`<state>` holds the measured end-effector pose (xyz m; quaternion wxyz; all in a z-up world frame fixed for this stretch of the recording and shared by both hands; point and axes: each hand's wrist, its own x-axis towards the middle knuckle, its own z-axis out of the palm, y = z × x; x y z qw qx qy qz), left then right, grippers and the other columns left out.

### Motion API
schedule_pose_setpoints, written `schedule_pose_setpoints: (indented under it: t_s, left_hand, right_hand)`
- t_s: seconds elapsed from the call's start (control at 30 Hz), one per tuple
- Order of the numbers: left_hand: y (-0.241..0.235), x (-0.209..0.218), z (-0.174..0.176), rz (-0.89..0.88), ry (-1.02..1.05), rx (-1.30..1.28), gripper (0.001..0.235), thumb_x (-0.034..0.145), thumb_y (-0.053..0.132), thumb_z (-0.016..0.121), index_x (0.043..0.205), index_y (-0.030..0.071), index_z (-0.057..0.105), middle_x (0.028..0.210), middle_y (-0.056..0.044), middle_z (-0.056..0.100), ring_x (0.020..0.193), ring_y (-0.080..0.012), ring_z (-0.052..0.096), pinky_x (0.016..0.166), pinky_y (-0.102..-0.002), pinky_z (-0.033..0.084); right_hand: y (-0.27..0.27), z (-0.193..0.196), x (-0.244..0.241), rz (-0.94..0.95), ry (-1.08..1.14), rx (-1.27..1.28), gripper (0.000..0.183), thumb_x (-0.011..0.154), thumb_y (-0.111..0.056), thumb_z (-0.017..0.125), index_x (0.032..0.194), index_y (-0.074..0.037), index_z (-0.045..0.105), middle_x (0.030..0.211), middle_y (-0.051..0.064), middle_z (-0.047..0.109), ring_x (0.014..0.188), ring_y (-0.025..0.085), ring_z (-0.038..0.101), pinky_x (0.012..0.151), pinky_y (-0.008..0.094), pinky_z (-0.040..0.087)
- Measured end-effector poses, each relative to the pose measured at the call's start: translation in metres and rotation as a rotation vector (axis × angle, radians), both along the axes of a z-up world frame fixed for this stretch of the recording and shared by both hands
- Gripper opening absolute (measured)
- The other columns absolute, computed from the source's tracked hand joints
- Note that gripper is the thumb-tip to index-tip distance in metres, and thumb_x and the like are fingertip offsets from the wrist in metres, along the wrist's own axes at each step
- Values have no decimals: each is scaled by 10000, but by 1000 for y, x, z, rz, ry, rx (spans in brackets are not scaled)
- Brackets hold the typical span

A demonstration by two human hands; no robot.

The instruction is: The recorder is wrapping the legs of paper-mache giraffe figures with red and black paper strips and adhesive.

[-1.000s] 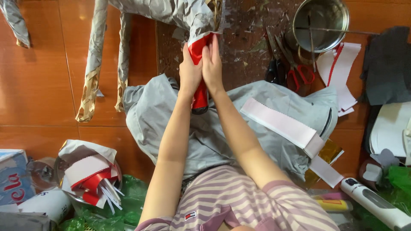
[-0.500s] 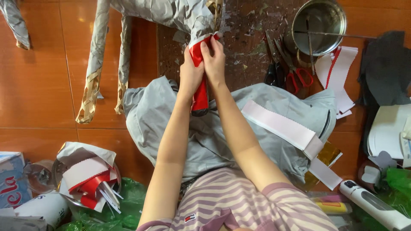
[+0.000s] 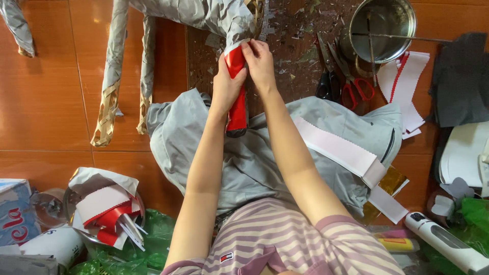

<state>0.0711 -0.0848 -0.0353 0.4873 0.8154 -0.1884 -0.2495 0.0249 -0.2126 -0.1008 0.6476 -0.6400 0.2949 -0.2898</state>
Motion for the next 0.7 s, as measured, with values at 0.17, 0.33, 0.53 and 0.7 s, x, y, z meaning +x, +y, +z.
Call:
schedule_pose_setpoints:
  t_s: [0.17, 0.33, 0.53, 0.7]
  left_hand:
    - [3, -7, 19, -2, 87, -35, 794, 895, 243, 760, 1548, 103, 330, 1117, -198, 743, 900, -295, 770, 739, -388, 622]
    - [10, -20, 41, 2, 148, -112, 973, 870, 165, 798, 1601, 114, 159, 1124, -193, 724, 850, -237, 733, 690, -354, 611]
    - [27, -36, 49, 39, 421, -171, 975, 803, 72, 785, 1574, 100, 189, 1184, -134, 642, 806, -189, 682, 636, -333, 602]
    - [38, -46, 26, -3, 505, -356, 861, 798, -20, 763, 1539, 28, 327, 1202, -137, 621, 906, -188, 656, 746, -332, 589]
  right_hand:
    - [-10, -17, 1, 119, -181, 570, 317, 1025, -283, 712, 1157, 3, 677, 1000, 22, 669, 856, 128, 541, 766, 265, 425]
    - [-12, -36, 5, 182, -405, 1000, 216, 1072, -197, 734, 1162, -24, 640, 1001, 22, 651, 774, 106, 526, 594, 247, 353]
    - [11, 34, 14, 28, 156, -286, 1121, 966, -394, 864, 1606, -62, 5, 1223, 295, 670, 1047, 384, 719, 886, 425, 594]
    - [12, 41, 32, 57, 450, -129, 1204, 917, -437, 746, 1625, -131, -178, 1052, 279, 763, 974, 443, 767, 861, 424, 612]
